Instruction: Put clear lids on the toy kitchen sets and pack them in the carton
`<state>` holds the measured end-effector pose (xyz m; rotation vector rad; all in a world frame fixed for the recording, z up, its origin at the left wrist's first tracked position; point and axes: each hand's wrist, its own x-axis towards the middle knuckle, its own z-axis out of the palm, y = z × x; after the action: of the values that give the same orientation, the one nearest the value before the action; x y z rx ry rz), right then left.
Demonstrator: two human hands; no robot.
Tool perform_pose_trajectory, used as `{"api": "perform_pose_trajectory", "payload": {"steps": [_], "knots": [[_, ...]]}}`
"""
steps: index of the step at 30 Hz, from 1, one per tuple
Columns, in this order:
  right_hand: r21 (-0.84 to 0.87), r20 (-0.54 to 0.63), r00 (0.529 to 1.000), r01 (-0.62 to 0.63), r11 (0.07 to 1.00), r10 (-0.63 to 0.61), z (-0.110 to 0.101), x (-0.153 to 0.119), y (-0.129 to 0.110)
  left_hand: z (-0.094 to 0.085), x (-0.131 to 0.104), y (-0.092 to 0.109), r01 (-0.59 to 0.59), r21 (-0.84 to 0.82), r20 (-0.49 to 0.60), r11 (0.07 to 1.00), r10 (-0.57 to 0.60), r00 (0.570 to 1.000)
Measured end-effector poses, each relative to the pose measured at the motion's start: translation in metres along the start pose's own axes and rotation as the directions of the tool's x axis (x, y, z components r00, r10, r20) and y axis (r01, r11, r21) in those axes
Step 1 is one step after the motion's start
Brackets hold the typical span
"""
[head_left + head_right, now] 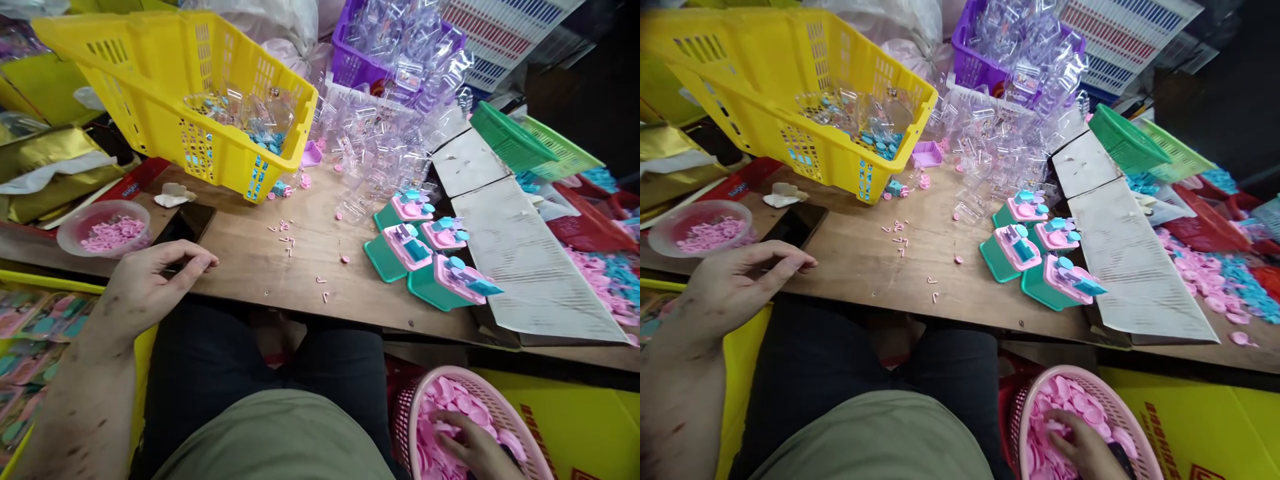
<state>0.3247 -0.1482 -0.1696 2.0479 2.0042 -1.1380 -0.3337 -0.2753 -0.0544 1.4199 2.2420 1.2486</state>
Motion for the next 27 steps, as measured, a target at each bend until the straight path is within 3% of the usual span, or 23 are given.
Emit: {"api": "perform_pose_trajectory", "payload": {"steps": [2,6,9,12,13,15,16,18,20,22,24,27], "knots": [[-0.033,-0.015,1.0,0.025,0.999,-0.025,-0.033,-0.004,-0.014,0.0,0.002,-0.003,0.012,0.025,0.037,1.0,-0.013,0.999],[-0.105,-0.165,0.975,0.134,0.985,-0.15,-0.095,-0.009,-0.059,0.006,0.006,-0.004,0.017,0.015,0.09,1.0,-0.018,0.996],[-0.057,-0.233,0.911,0.336,0.94,-0.34,-0.107,-0.003,-0.125,0.024,0.016,0.002,-0.052,-0.012,0.151,0.999,0.053,0.987],[-0.059,-0.165,0.795,0.583,0.81,-0.584,-0.082,0.021,-0.224,0.055,0.044,0.008,-0.208,-0.029,0.264,0.978,0.208,0.942],[-0.111,-0.076,0.735,0.665,0.739,-0.674,-0.067,0.034,-0.26,0.067,0.058,0.01,-0.275,-0.033,0.305,0.961,0.271,0.913],[-0.157,-0.007,0.582,0.803,0.575,-0.813,-0.036,0.063,-0.326,0.089,0.089,0.011,-0.394,-0.026,0.391,0.919,0.372,0.842],[-0.174,0.041,0.527,0.84,0.513,-0.849,-0.02,0.078,-0.354,0.099,0.106,0.011,-0.446,-0.011,0.437,0.895,0.405,0.803],[-0.208,0.095,0.486,0.863,0.46,-0.869,0.007,0.105,-0.394,0.112,0.136,0.009,-0.525,0.019,0.549,0.851,0.43,0.717],[-0.255,0.113,0.469,0.866,0.431,-0.876,0.026,0.123,-0.413,0.118,0.157,0.007,-0.564,0.018,0.656,0.826,0.416,0.63],[-0.279,0.118,0.451,0.87,0.407,-0.885,0.034,0.133,-0.417,0.12,0.167,0.005,-0.566,-0.017,0.707,0.824,0.41,0.576],[-0.263,0.135,0.441,0.88,0.397,-0.887,0.034,0.136,-0.412,0.12,0.169,0.002,-0.559,-0.062,0.7,0.827,0.435,0.566],[-0.227,0.172,0.46,0.879,0.419,-0.871,0.025,0.131,-0.403,0.121,0.163,-0.003,-0.561,-0.122,0.652,0.819,0.493,0.577]]}}
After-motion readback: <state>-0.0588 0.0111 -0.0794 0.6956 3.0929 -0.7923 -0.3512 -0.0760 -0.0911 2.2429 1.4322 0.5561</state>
